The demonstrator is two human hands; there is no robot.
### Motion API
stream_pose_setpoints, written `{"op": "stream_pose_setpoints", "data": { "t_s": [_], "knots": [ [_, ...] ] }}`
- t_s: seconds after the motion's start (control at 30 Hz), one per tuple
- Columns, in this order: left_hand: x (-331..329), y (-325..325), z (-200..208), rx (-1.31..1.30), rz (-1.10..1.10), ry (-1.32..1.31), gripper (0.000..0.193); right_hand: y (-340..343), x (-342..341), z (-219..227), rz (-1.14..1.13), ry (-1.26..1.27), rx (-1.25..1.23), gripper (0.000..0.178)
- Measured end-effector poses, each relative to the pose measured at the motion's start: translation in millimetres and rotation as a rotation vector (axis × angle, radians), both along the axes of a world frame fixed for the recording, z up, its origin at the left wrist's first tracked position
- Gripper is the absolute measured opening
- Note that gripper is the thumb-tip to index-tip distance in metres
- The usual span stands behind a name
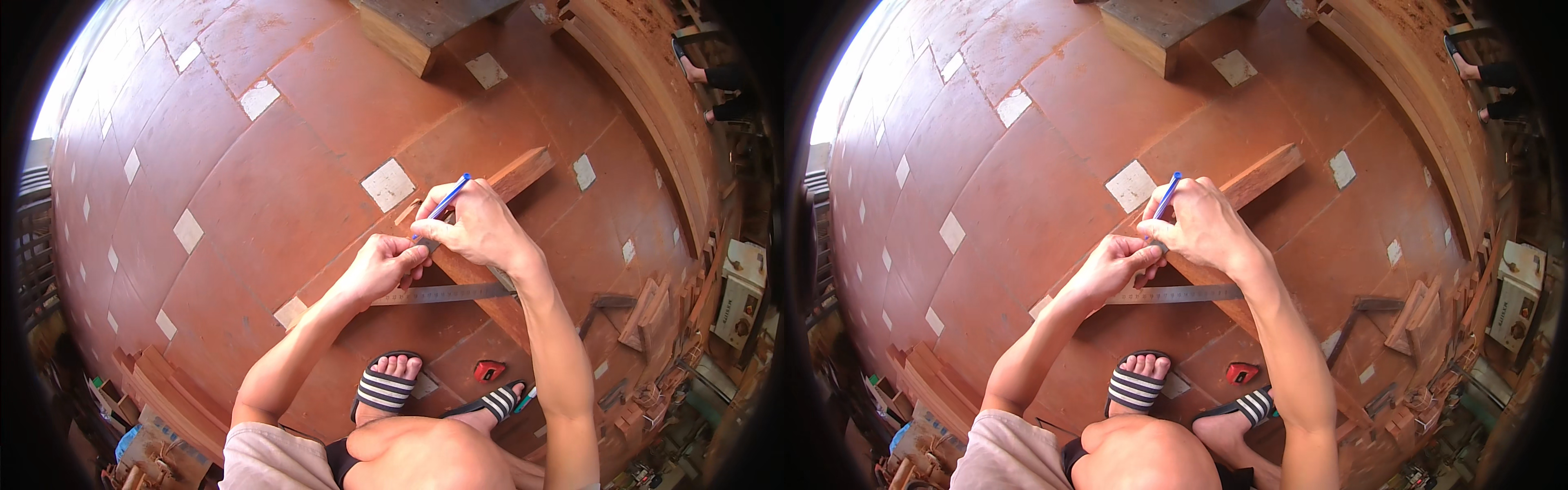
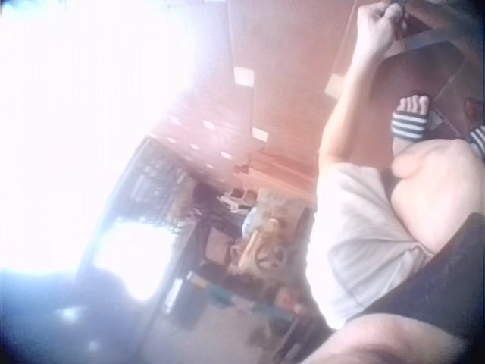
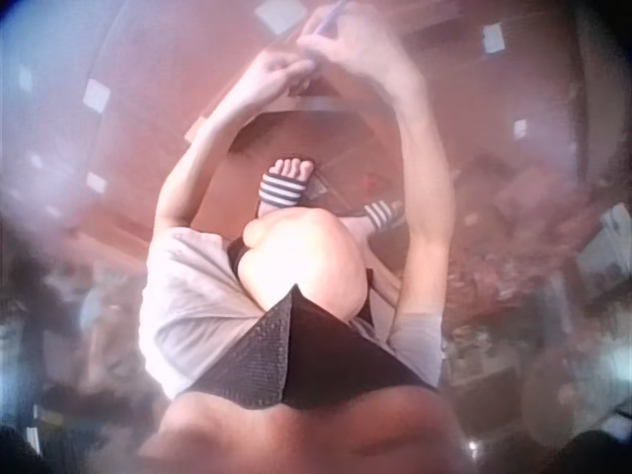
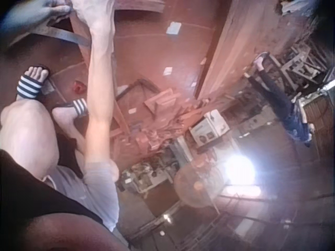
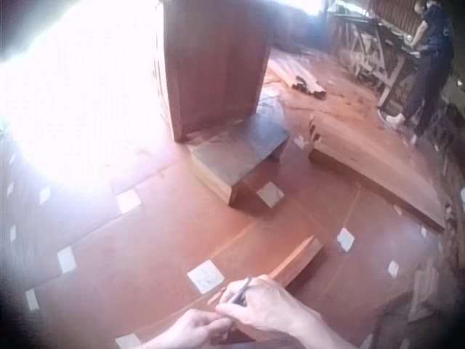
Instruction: The person sits on the floor and uses a set square and a pen to mark measurements on wooden planks. They repeatedly position the square, draw lines, and write notes on the wood before moving to another plank.
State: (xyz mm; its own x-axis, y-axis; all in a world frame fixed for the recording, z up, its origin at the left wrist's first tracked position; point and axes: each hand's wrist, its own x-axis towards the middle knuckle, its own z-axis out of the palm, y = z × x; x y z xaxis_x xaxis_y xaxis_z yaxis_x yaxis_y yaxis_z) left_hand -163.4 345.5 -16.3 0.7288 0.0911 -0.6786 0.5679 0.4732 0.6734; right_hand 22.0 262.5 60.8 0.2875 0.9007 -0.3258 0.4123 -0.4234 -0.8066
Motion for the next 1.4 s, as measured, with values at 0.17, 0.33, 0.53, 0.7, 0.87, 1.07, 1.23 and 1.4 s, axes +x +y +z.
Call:
{"op": "stream_pose_setpoints", "data": {
  "t_s": [0.17, 0.33, 0.53, 0.7, 0.87, 1.07, 1.23, 1.4],
  "knots": [
    [0.2, -0.5, -0.8, 0.013, 0.000, 0.000, 0.032, 3.1, -2.2, 2.8, 0.059, -0.065, -0.037, 0.024],
    [0.0, -0.5, -1.4, 0.000, 0.004, 0.011, 0.031, 1.1, 4.9, 4.8, 0.064, -0.142, 0.006, 0.019],
    [0.9, -0.2, -2.0, 0.025, -0.002, 0.016, 0.031, -3.7, 26.9, 9.7, 0.020, -0.400, -0.056, 0.013],
    [0.6, -13.0, 22.6, 0.071, 0.043, -0.026, 0.033, -62.7, 21.1, 38.8, -0.278, -0.370, 0.128, 0.015],
    [30.5, -83.1, 81.1, -0.058, 0.127, -0.284, 0.029, -149.3, -8.4, 112.7, -0.446, -0.429, -0.034, 0.029],
    [131.0, -183.5, 149.4, -0.305, -0.067, -0.534, 0.016, -251.8, -20.8, 202.6, -0.441, -0.510, -0.131, 0.076],
    [188.1, -259.6, 212.0, -0.380, -0.166, -0.588, 0.012, -330.1, -8.2, 245.6, -0.593, -0.875, -0.199, 0.032],
    [203.4, -342.2, 263.2, -0.381, -0.312, -0.603, 0.020, -406.5, -19.9, 260.8, -0.768, -1.187, -0.285, 0.008]
  ]
}}
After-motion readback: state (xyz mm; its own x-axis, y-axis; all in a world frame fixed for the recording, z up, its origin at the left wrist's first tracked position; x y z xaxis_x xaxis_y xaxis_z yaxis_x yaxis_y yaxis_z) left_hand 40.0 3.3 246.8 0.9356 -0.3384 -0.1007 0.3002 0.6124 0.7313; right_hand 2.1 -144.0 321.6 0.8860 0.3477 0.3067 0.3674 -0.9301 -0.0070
